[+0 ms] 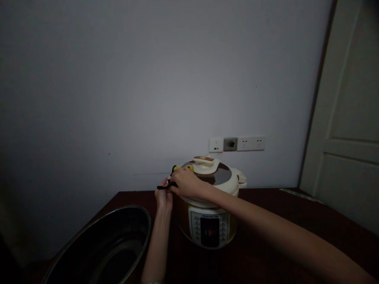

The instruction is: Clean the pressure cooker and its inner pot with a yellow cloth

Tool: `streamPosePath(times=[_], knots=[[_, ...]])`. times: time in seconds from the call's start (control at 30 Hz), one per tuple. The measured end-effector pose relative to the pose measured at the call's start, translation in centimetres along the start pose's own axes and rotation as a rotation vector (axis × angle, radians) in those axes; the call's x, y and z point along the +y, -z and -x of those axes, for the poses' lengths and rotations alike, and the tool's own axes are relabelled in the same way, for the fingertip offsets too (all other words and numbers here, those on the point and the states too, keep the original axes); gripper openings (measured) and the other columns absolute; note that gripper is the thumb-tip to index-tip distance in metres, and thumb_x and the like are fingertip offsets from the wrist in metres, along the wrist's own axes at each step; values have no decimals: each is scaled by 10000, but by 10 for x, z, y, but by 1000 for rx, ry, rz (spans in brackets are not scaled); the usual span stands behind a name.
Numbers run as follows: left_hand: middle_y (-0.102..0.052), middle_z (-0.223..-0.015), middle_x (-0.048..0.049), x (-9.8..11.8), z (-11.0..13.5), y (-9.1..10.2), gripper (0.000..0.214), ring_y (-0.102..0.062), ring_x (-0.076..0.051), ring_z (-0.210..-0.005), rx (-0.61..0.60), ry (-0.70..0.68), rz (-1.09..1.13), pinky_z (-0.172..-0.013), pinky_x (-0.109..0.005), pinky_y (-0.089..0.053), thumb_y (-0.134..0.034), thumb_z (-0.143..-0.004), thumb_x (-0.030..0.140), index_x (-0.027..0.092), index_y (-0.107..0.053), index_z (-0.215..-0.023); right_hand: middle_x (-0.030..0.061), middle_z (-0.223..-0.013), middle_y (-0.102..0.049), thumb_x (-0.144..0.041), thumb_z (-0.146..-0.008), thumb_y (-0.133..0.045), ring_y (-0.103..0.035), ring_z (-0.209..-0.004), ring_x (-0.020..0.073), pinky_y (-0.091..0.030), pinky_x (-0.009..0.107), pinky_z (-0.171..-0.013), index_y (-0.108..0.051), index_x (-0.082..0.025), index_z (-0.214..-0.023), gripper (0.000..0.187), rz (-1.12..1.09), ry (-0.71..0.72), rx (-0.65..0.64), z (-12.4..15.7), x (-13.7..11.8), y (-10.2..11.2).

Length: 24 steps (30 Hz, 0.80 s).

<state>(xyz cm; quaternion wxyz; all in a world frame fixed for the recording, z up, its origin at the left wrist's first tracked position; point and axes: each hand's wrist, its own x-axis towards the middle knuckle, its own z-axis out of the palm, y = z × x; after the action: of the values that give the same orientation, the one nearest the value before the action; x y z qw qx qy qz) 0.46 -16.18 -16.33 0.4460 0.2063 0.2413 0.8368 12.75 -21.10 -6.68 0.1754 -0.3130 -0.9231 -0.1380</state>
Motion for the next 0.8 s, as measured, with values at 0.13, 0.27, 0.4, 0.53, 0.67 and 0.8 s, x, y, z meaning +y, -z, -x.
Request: streamPosePath(times=[0.13, 0.27, 0.4, 0.53, 0.67, 0.8], knots=[[-640, -663, -38, 2, 4, -3, 235, -603, -120, -606, 28, 136, -92, -610, -213, -491, -526, -632, -19, 105, -647, -790, 103, -932, -693, -214, -792, -539, -572, -961, 234, -366, 370, -839, -693, -139, -885, 195, -82, 68, 117, 46, -7, 0], [-664, -756, -81, 3, 6, -7, 311, -623, -133, -695, 80, 117, -134, -700, -229, -498, -522, -674, -18, 77, -657, -937, 46, -1002, -688, -200, -781, -557, -562, -992, 217, -375, 388, -848, -692, -205, -903, 182, -220, 102, 257, 101, 9, 1], [-662, -773, -83, 3, 8, -9, 316, -619, -122, -693, 129, 99, -140, -707, -223, -489, -509, -695, -36, 62, -656, -958, 41, -1061, -667, -176, -814, -523, -554, -1065, 216, -417, 424, -904, -689, -242, -915, 205, -299, 59, 415, 160, 49, -7], [-658, -766, -67, -1, 10, -11, 306, -615, -113, -677, 125, 57, -145, -691, -220, -479, -496, -707, -39, 78, -663, -935, 81, -1156, -633, -237, -874, -514, -570, -1097, 218, -469, 417, -924, -679, -250, -1024, 223, -378, -160, 670, 198, 93, -37], [-650, -766, -58, -6, 10, -13, 284, -610, -111, -669, 165, 20, -158, -684, -228, -474, -500, -730, -24, 77, -653, -947, 107, -1353, -512, -246, -908, -471, -472, -1248, 229, -412, 462, -1000, -565, -248, -1259, 363, -290, -236, 813, 194, 87, -63], [-654, -777, -62, -5, 11, -14, 298, -606, -111, -667, 156, 19, -182, -698, -235, -472, -505, -733, -10, 72, -659, -974, 87, -1374, -500, -283, -888, -517, -381, -1320, 243, -382, 460, -1016, -579, -246, -1244, 363, -39, 58, 651, 167, 38, -66]])
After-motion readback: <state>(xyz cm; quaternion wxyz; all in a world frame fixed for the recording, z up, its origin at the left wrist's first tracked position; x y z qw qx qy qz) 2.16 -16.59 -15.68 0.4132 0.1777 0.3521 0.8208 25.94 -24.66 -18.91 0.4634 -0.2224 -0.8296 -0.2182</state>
